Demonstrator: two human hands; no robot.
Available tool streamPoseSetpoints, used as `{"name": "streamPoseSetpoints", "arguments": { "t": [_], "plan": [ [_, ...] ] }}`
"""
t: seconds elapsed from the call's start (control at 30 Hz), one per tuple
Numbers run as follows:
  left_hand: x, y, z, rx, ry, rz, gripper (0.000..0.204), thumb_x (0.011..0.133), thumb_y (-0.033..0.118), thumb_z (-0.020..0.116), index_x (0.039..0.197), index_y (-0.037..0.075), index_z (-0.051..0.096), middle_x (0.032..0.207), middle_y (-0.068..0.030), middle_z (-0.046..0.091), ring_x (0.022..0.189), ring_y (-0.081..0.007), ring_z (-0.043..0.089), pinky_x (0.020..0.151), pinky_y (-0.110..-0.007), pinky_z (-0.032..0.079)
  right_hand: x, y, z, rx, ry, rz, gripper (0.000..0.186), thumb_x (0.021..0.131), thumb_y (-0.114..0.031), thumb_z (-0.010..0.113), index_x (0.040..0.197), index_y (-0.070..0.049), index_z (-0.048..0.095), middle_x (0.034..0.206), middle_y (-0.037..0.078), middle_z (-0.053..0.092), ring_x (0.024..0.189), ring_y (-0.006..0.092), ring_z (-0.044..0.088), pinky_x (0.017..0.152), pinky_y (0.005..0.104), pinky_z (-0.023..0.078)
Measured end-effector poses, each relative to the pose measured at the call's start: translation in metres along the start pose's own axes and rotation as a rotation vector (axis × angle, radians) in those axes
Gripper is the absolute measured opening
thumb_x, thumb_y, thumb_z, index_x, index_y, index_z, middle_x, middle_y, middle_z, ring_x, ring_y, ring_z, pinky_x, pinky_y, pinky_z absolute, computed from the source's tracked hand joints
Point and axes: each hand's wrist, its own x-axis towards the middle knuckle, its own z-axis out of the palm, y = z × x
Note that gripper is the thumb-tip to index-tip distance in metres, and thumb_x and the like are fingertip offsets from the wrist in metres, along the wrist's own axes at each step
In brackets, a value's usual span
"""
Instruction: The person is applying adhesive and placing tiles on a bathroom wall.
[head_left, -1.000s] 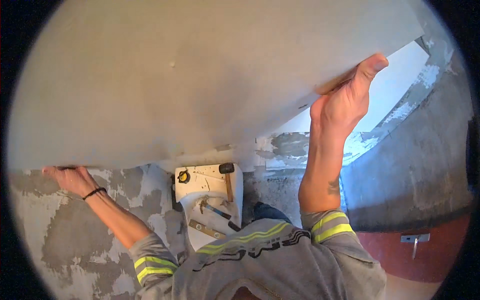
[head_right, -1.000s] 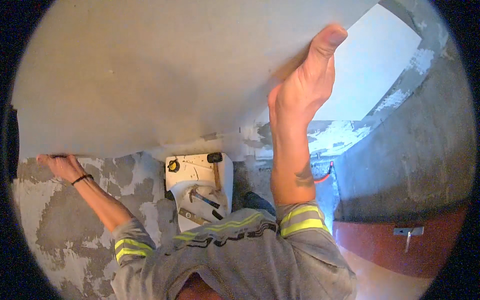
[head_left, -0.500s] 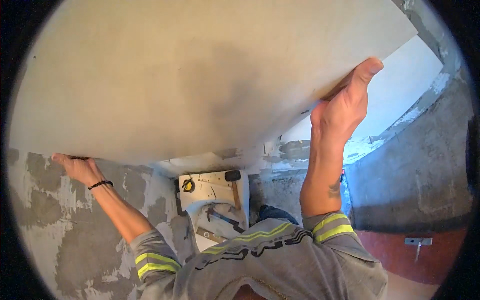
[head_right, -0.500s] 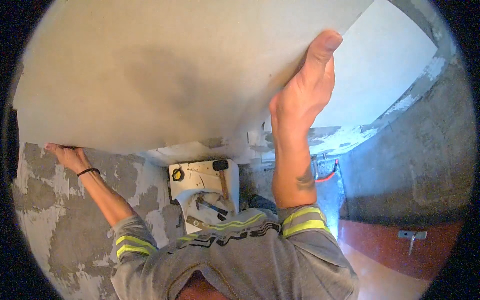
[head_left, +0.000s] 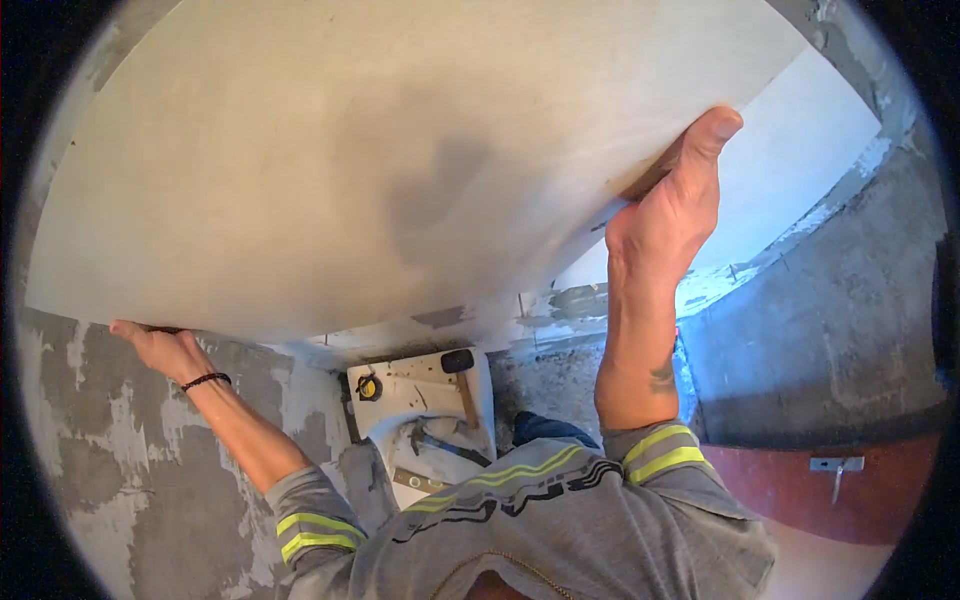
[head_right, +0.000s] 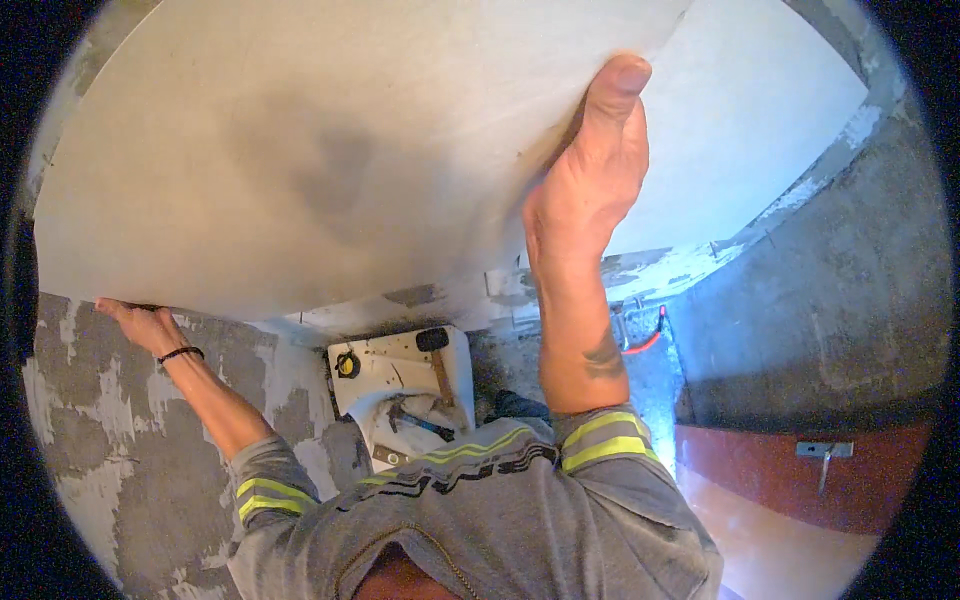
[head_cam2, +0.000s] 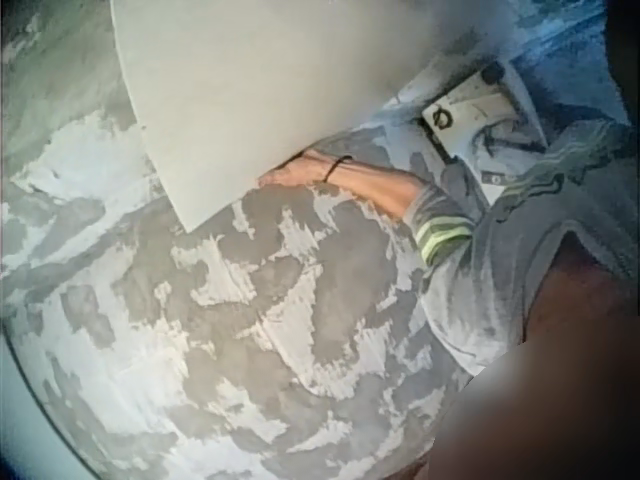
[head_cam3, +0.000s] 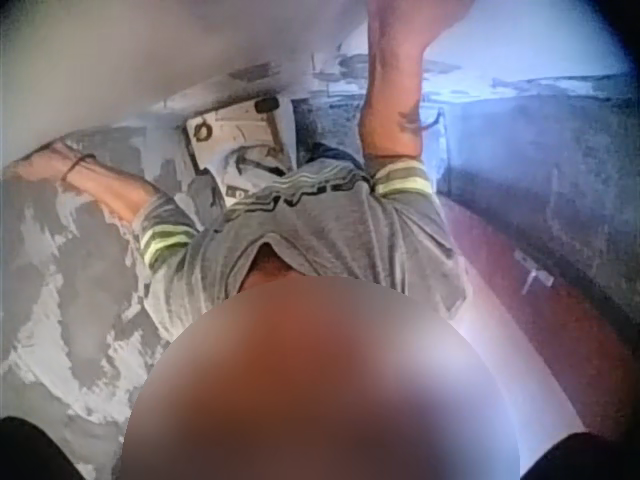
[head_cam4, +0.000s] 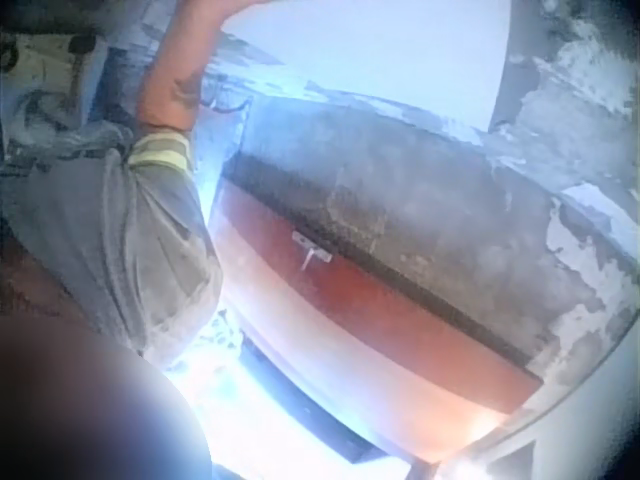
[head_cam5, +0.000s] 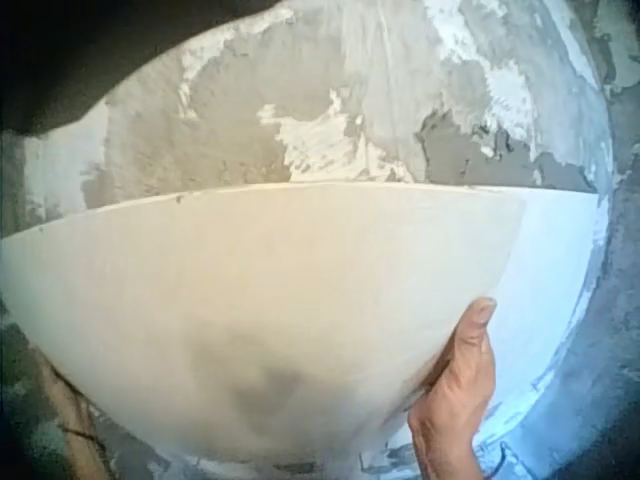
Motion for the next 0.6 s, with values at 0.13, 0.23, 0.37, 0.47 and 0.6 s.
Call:
{"name": "streamPoseSetpoints", "arguments": {
  "t": [0.13,0.23,0.37,0.47,0.6],
  "plan": [
    [0.004,-0.015,0.002,0.042,0.063,-0.015,0.070,0.098,0.054,0.041,0.135,-0.006,0.043,0.131,-0.0121,0.053,0.111,-0.0210,0.054,0.093,-0.036,0.047,0.002,0.010,0.001,-0.018,-0.007,0.005,0.090,0.087,-0.067,0.052,0.133,0.010,0.044,0.136,0.016,0.049,0.121,0.0256,0.048,0.104,0.0357,0.036],
    [-0.003,-0.020,0.010,0.083,0.029,-0.047,0.071,0.098,0.056,0.040,0.134,-0.006,0.045,0.131,-0.0118,0.053,0.109,-0.0205,0.054,0.093,-0.036,0.047,0.006,0.015,-0.001,-0.021,-0.006,0.014,0.089,0.088,-0.066,0.052,0.133,0.010,0.044,0.135,0.016,0.049,0.121,0.0252,0.048,0.103,0.0350,0.037],
    [-0.003,-0.034,0.010,0.171,0.036,-0.002,0.079,0.094,0.064,0.042,0.133,-0.004,0.048,0.130,-0.0130,0.055,0.107,-0.0231,0.056,0.086,-0.038,0.050,0.007,0.019,0.001,-0.028,-0.011,-0.008,0.088,0.088,-0.066,0.052,0.133,0.010,0.044,0.135,0.016,0.050,0.120,0.0248,0.049,0.103,0.0345,0.037],
    [0.004,-0.042,0.008,0.116,0.055,-0.119,0.076,0.094,0.062,0.044,0.133,-0.003,0.049,0.127,-0.0117,0.057,0.105,-0.0220,0.057,0.085,-0.038,0.050,0.008,0.022,0.001,-0.059,-0.007,0.012,0.089,0.087,-0.067,0.052,0.132,0.010,0.045,0.133,0.016,0.051,0.118,0.0247,0.050,0.102,0.0343,0.037],
    [0.029,-0.066,-0.011,0.114,-0.003,-0.113,0.066,0.098,0.054,0.043,0.138,0.001,0.043,0.129,-0.0094,0.056,0.106,-0.0213,0.056,0.086,-0.038,0.050,0.008,0.025,0.009,-0.087,0.011,0.027,0.090,0.086,-0.068,0.053,0.130,0.010,0.047,0.130,0.016,0.053,0.116,0.0242,0.051,0.100,0.0340,0.039]
  ]
}}
